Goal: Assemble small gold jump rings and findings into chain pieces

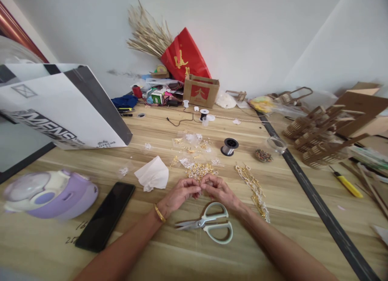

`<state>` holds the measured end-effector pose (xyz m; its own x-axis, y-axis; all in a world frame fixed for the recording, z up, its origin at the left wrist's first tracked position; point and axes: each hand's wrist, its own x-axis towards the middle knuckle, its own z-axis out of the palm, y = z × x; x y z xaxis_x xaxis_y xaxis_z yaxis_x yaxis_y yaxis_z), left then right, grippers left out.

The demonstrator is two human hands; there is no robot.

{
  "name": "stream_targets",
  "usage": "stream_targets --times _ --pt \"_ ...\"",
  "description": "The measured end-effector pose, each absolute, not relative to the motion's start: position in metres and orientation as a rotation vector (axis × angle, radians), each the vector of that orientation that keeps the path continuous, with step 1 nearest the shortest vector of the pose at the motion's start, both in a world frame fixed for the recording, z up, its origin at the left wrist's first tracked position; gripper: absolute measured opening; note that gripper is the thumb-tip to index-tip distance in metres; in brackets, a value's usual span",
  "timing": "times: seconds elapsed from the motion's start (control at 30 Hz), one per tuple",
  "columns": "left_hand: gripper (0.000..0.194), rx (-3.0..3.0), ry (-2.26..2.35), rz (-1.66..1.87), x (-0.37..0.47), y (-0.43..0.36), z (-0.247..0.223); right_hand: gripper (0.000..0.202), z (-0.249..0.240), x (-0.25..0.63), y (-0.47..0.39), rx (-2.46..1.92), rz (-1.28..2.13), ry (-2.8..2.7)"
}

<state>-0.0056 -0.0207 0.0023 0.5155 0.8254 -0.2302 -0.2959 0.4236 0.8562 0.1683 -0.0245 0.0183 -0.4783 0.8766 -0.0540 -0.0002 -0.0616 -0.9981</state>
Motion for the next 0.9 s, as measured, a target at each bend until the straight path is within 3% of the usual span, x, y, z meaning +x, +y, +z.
stream_targets --times 0.73,0.9 --pt "0.027 1.137 0.949 0.805 -0.007 -0.019 0.008 0.024 0.024 0.189 -0.01 -1.128 1.222 -1.996" --pt "0.02 1.355 1.02 0.815 -0.003 -0.021 0.006 0.019 0.028 0.185 -0.016 -1.11 1.091 -2.101"
